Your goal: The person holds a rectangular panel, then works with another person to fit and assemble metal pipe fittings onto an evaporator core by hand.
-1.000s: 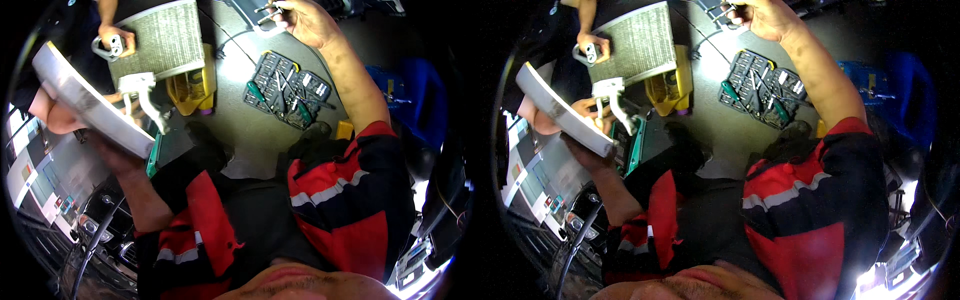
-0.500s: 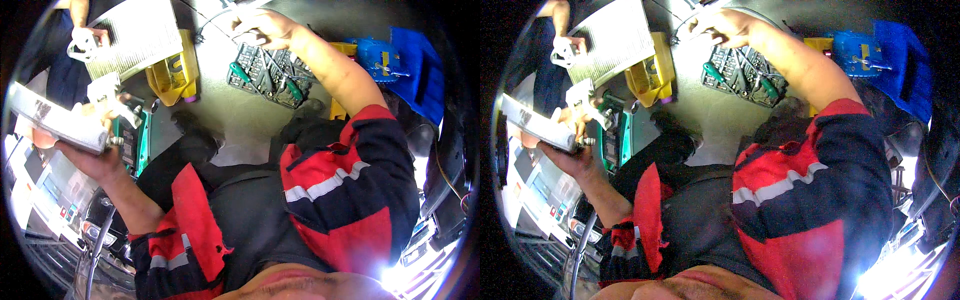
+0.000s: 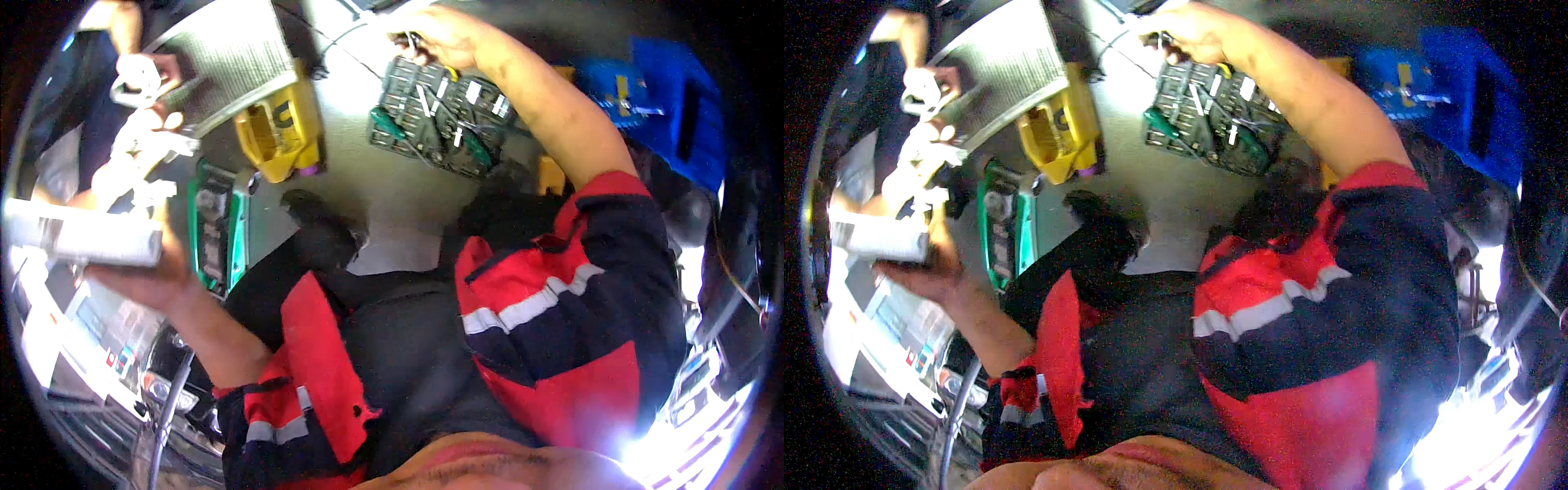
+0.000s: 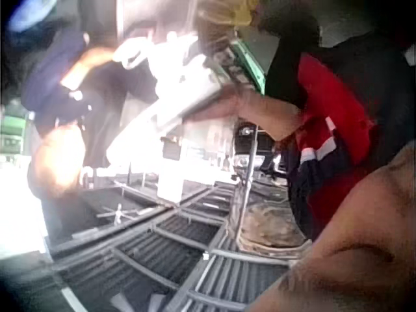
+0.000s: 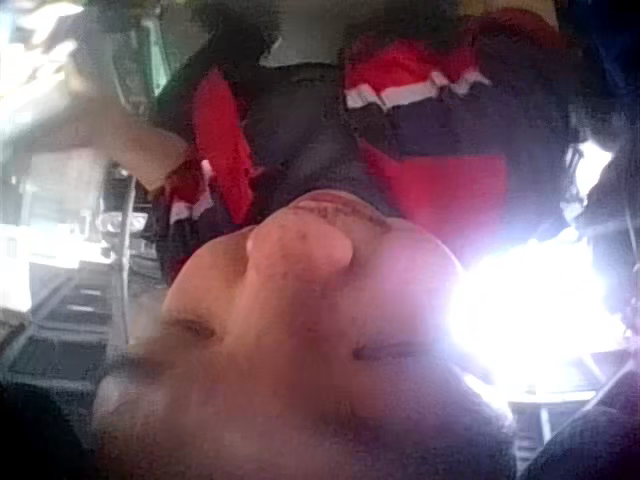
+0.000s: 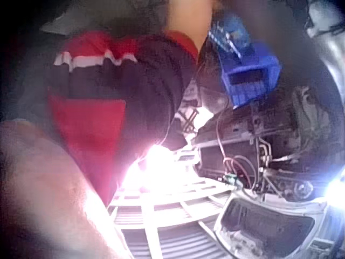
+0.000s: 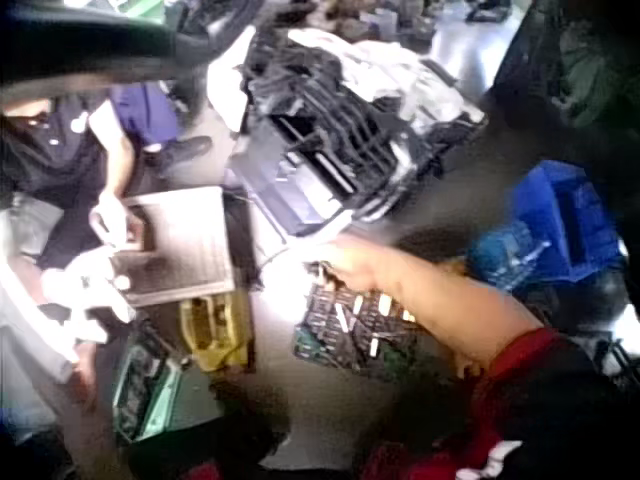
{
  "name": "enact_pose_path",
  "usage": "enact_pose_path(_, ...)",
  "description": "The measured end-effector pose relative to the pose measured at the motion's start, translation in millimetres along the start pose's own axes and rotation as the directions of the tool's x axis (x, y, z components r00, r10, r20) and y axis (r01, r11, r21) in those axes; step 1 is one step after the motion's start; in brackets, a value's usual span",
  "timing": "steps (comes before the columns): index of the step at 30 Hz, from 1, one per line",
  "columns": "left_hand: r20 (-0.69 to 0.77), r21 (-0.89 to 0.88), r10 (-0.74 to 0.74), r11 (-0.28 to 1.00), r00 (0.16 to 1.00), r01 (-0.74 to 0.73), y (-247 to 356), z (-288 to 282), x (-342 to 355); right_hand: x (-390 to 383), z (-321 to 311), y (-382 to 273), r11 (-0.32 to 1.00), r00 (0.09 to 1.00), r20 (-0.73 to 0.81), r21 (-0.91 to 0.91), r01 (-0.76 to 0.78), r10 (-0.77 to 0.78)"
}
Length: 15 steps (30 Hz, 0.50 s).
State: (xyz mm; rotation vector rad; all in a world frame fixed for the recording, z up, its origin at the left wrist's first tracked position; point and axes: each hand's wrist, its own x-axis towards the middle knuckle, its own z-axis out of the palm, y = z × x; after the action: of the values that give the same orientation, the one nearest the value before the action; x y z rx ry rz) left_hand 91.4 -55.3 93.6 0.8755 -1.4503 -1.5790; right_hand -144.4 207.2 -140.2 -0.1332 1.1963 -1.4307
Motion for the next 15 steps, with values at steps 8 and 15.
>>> enact_pose_path(8, 0.526, 0.114, -0.194, 0.981, 0.828, 0.157, -55.3, -113.5, 1.4, -58.2, -41.5, 21.2, 0.741, 0.999, -0.027, -0.671, -0.031, 0.017)
enact_pose_path(15, 0.617, 0.390, -0.507, 0.861, 0.602, 0.326, -64.0, -25.0, -65.9, -80.3, -89.8, 177.7, -0.084, 0.999, 0.020, -0.996, 0.023, 0.043)
